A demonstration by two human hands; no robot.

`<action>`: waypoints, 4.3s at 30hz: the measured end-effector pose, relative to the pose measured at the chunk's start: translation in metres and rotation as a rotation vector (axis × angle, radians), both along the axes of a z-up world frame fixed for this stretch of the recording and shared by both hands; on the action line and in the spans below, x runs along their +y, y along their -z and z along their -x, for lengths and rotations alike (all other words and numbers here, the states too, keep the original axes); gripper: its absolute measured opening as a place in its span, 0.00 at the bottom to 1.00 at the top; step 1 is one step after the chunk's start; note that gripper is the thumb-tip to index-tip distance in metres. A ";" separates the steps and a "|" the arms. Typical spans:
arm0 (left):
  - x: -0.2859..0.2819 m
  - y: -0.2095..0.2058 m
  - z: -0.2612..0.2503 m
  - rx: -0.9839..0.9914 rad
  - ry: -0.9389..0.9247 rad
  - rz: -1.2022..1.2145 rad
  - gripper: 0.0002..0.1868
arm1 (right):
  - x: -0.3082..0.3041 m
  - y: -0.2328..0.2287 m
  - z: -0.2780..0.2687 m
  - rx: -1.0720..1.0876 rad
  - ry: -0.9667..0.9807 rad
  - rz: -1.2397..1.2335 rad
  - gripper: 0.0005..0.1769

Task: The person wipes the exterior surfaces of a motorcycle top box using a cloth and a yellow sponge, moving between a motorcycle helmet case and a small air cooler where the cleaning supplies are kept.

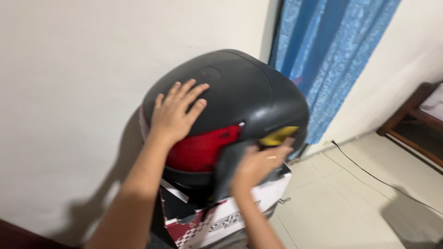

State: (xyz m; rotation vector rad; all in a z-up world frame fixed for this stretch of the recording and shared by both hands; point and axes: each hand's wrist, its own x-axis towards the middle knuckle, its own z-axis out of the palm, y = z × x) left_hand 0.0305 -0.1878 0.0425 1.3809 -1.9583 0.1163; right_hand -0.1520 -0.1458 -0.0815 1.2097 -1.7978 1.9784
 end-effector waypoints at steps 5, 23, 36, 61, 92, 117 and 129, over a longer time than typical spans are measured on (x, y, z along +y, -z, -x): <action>0.001 0.002 -0.001 -0.014 0.036 0.029 0.27 | 0.021 0.011 -0.011 0.151 -0.096 -0.064 0.43; 0.011 -0.003 0.003 -0.039 0.017 0.008 0.25 | -0.033 0.115 0.094 0.004 -0.192 -0.129 0.37; 0.011 -0.001 0.002 -0.026 0.009 0.017 0.25 | -0.027 0.080 0.076 -0.522 -0.514 0.081 0.39; 0.014 0.009 0.014 -0.014 -0.024 0.101 0.25 | 0.041 0.086 -0.025 -0.033 -0.350 -0.007 0.40; 0.015 0.014 0.014 0.016 -0.012 0.107 0.25 | 0.030 0.047 0.090 0.602 -0.275 0.116 0.30; 0.014 0.002 0.014 0.029 -0.013 0.059 0.25 | -0.118 -0.033 0.245 -0.667 -1.139 -0.187 0.34; 0.019 0.005 0.018 0.046 -0.032 0.094 0.24 | -0.064 0.066 0.120 0.060 0.019 -0.059 0.17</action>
